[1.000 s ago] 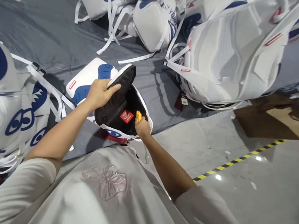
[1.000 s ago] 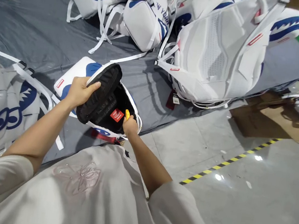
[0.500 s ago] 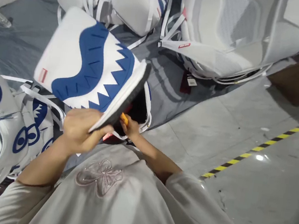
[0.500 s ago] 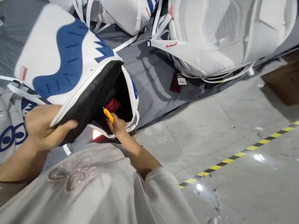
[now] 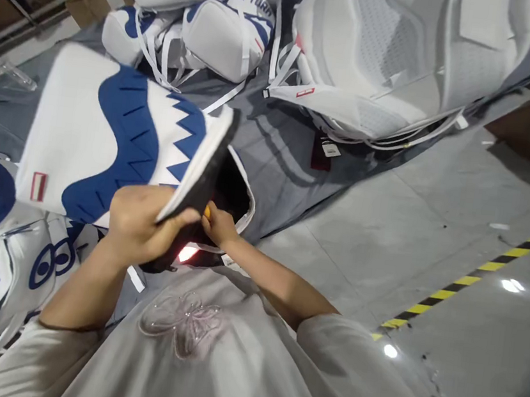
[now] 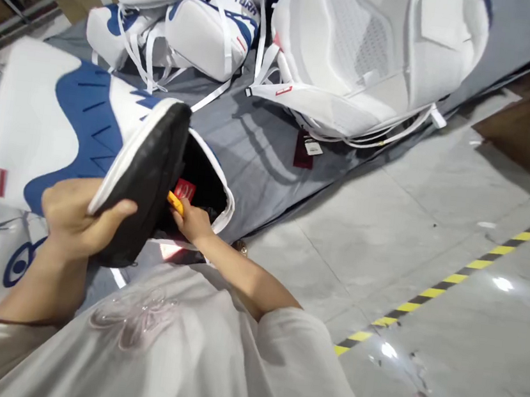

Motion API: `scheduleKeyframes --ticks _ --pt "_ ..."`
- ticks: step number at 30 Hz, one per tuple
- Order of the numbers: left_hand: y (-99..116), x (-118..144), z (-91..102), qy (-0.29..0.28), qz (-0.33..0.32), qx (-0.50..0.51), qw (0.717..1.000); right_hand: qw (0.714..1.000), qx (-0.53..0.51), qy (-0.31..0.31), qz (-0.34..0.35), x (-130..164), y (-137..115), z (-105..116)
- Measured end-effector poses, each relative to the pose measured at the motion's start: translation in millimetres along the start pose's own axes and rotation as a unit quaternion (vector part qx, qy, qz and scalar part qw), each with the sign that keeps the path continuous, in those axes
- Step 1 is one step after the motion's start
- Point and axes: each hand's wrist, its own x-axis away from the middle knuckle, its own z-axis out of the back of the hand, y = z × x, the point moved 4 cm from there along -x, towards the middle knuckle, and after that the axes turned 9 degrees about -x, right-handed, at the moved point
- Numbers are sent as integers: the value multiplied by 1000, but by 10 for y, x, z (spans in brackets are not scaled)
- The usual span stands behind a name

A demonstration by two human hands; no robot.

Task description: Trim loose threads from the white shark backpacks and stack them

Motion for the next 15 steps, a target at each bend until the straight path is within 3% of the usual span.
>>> scheduleKeyframes --ticks 3,6,8,11,15 --pt "-495 109 -275 -26 119 -26 992 990 110 -60 -69 -32 -104 472" --pt "-953 439 -505 -30 292 13 956 960 214 -124 -133 -68 -164 1015" --pt "-1121 663 -602 0 367 54 929 933 252 -188 -175 -46 -160 1270" --pt "-1199 856 -661 30 396 86 914 909 275 -232 -210 61 -125 1486" --pt "-1231 934 -663 33 409 111 905 912 274 -257 -166 247 -78 1572"
